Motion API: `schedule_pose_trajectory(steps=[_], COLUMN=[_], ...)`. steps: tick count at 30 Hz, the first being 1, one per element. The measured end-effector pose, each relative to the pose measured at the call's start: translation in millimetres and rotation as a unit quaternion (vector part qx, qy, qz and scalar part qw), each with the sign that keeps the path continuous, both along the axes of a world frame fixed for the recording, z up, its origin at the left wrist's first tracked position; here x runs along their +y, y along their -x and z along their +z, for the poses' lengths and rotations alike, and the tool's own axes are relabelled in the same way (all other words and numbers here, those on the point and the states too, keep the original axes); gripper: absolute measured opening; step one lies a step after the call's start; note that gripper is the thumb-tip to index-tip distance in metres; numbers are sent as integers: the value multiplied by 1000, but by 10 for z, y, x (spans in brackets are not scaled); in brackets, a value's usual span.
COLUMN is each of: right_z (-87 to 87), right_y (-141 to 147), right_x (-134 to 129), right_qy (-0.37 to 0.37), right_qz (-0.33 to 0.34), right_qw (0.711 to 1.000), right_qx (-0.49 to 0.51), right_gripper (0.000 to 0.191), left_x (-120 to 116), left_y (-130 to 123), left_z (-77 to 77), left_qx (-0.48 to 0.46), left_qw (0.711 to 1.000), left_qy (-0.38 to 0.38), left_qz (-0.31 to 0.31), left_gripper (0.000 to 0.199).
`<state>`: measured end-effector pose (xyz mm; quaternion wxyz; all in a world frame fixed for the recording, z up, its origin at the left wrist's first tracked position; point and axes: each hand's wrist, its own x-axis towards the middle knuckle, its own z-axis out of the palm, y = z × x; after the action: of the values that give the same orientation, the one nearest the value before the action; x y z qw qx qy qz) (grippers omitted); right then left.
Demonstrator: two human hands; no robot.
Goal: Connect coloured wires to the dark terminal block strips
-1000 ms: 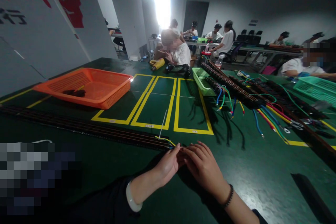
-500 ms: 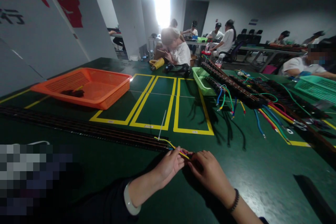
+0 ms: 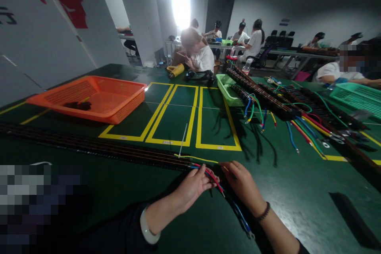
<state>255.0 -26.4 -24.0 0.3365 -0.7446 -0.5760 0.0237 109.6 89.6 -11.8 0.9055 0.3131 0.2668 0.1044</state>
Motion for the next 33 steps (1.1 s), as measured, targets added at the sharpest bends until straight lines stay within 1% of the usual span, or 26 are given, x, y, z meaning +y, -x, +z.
schedule_pose_trajectory(steps=[4,8,10,13,15,18,19,21,23,25,29,33], right_z=[-58,-44,-22,45,112,204,225,243,230,194,102,42], right_y=[-51,-62,-61,-44,-13,61,88,129,142,128,76,61], right_x=[33,62,54,-8,-64,-111,-111,-94,-73,-65,-71,-45], right_qy=[27,46,30,-21,-56,-70,-63,-34,-10,-8,-47,-55], right_qz=[15,40,41,31,65,163,186,204,201,181,111,38], right_qw=[996,991,992,995,992,974,968,962,961,966,983,990], right_qx=[-89,-122,-115,-90,-94,-141,-156,-177,-188,-185,-136,-124], right_gripper=[23,24,25,27,30,40,40,30,21,22,24,23], left_x=[6,1,0,2,1,-4,-5,-5,-3,0,3,3], left_y=[1,2,5,13,19,26,27,24,19,15,13,30], left_z=[-21,-63,-78,-84,-76,-53,-47,-43,-52,-68,-65,-17], left_qx=[-8,-10,-8,-12,-14,-12,-13,-18,-22,-19,-16,-20], left_qw=[1000,1000,1000,1000,1000,1000,1000,1000,1000,1000,1000,1000], left_qy=[-1,0,2,7,7,5,6,8,6,2,-4,-20], left_qz=[-6,2,4,8,10,7,7,10,10,9,-1,-10], left_gripper=[23,22,21,21,21,21,21,20,20,19,21,28])
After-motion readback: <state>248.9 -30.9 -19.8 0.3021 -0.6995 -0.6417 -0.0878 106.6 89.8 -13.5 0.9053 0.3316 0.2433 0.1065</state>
